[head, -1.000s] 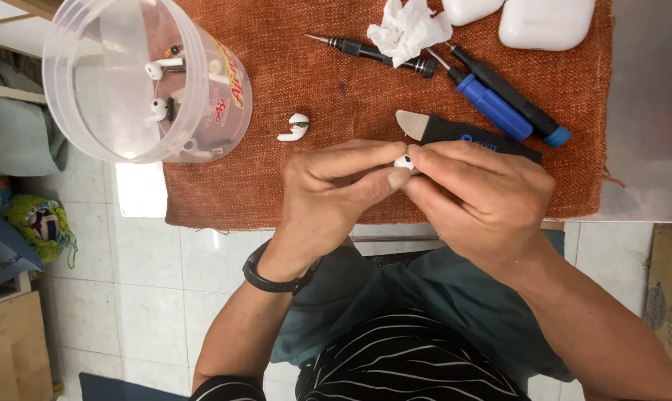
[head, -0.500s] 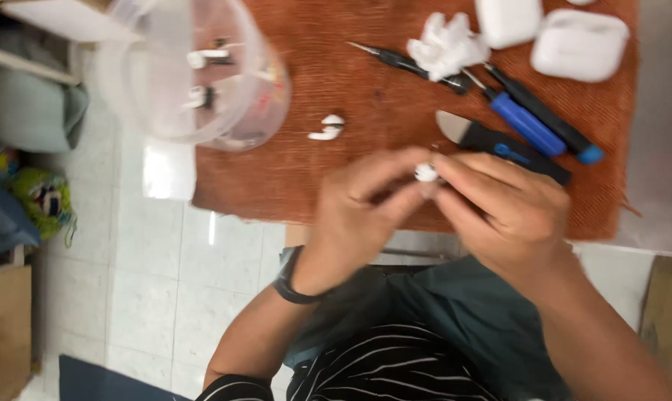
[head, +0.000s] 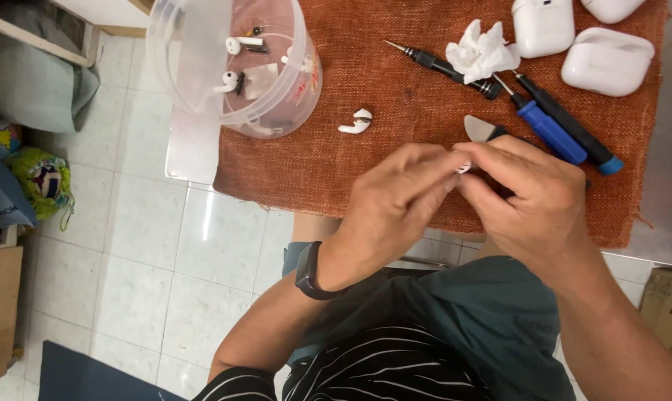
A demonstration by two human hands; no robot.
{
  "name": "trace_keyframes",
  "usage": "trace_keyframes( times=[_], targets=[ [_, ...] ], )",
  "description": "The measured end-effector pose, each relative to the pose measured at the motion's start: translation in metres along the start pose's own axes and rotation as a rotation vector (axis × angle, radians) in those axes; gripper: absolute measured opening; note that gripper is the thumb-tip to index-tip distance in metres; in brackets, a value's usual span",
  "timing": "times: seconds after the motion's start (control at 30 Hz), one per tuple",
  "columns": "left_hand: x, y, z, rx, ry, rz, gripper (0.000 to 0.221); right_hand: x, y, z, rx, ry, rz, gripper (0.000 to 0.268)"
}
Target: Repairing wireless earbuds by assembling small internal components on a workbench
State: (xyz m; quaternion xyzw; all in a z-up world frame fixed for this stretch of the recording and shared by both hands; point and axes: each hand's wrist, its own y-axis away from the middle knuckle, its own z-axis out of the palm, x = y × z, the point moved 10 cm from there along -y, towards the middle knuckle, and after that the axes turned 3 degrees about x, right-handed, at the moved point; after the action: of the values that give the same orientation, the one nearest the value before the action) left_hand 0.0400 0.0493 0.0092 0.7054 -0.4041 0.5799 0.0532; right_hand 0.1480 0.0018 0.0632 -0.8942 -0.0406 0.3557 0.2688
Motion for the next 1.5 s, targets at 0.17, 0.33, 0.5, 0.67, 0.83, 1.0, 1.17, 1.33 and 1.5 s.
trace_keyframes(
  times=[0.17, 0.33, 0.5, 0.67, 0.83, 1.0, 1.17, 1.33, 1.5],
  targets=[
    [0.004, -0.021, -0.015, 0.079, 0.127, -0.147, 0.030, -0.002, 0.009, -0.004, 0.126, 0.132, -0.131, 0.011],
    [0.000, -0.025, -0.010, -0.026, 0.208, -0.175, 0.025, -0.004, 0.007, -0.007, 0.135, 0.160, -0.128, 0.009],
    [0.010, -0.025, -0.008, -0.069, 0.181, -0.081, 0.022, -0.010, 0.007, 0.006, 0.019, 0.356, -0.240, 0.008],
    [0.005, -0.022, -0.006, -0.071, 0.212, -0.081, 0.024, -0.004, 0.011, 0.013, -0.021, 0.408, -0.207, 0.008],
    [-0.005, -0.022, -0.008, -0.104, 0.326, -0.151, 0.024, -0.002, 0.008, 0.013, -0.055, 0.395, -0.167, 0.012],
    [-0.012, -0.023, -0.007, -0.104, 0.436, -0.246, 0.026, 0.006, 0.008, 0.015, -0.080, 0.377, -0.120, 0.032],
    [-0.009, -0.021, -0.007, -0.009, 0.266, -0.213, 0.027, 0.011, 0.013, 0.025, -0.109, 0.558, -0.118, 0.035],
    [-0.002, -0.023, -0.011, 0.038, 0.192, -0.203, 0.028, 0.010, 0.015, 0.017, -0.020, 0.428, -0.129, 0.031],
    [-0.011, -0.023, -0.008, -0.005, 0.305, -0.259, 0.029, 0.008, 0.016, 0.019, -0.029, 0.508, -0.157, 0.037]
  ],
)
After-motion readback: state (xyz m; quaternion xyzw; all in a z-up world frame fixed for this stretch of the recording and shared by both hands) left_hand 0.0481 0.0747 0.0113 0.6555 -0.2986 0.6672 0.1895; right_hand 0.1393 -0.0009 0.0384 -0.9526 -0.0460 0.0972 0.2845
